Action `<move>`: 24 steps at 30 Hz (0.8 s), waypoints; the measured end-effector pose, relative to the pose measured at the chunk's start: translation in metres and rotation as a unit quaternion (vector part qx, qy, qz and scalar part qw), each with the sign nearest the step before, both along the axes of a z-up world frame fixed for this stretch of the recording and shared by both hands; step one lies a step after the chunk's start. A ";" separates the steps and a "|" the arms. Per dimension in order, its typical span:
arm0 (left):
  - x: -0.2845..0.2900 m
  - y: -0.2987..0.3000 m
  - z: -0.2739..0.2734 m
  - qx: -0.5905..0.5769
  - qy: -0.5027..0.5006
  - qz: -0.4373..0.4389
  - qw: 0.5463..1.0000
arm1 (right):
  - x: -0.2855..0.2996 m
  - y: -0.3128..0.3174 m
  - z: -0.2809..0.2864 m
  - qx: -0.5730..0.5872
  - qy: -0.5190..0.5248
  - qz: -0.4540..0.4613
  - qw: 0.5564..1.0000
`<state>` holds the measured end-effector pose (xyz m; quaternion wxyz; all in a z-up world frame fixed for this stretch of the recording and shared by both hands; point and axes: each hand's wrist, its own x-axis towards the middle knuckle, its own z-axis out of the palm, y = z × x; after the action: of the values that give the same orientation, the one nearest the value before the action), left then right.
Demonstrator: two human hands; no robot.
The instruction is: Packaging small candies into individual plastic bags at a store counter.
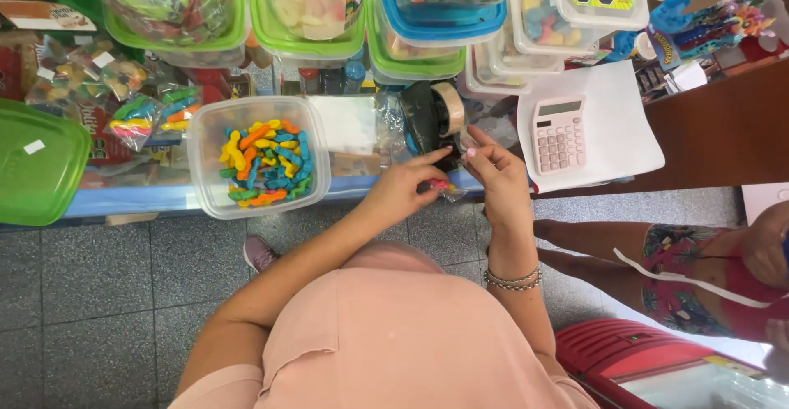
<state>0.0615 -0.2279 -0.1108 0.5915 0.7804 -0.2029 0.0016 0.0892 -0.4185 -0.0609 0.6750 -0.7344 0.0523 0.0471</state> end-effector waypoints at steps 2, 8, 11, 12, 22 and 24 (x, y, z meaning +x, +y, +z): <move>-0.002 -0.005 -0.003 0.000 0.001 0.008 1.000 | -0.007 -0.001 0.000 0.023 -0.010 0.010 1.000; -0.004 -0.011 -0.002 0.008 0.011 0.033 0.999 | -0.008 -0.023 -0.030 0.083 -0.009 0.032 0.996; -0.008 -0.010 0.005 0.010 0.019 0.039 0.999 | -0.007 -0.022 -0.032 0.077 -0.007 0.040 0.996; -0.009 -0.009 0.007 0.008 0.019 0.040 0.999 | -0.006 -0.022 -0.032 0.066 -0.007 0.045 0.997; -0.009 -0.011 0.010 0.019 0.015 0.049 0.999 | -0.011 -0.016 -0.028 0.006 -0.043 0.036 0.998; -0.009 -0.010 0.013 0.032 0.023 0.048 0.998 | -0.013 -0.015 -0.025 -0.044 -0.066 0.040 0.996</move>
<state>0.0527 -0.2383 -0.0977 0.5700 0.8075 -0.1517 0.0057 0.0764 -0.4338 -0.0857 0.6420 -0.7661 -0.0194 0.0232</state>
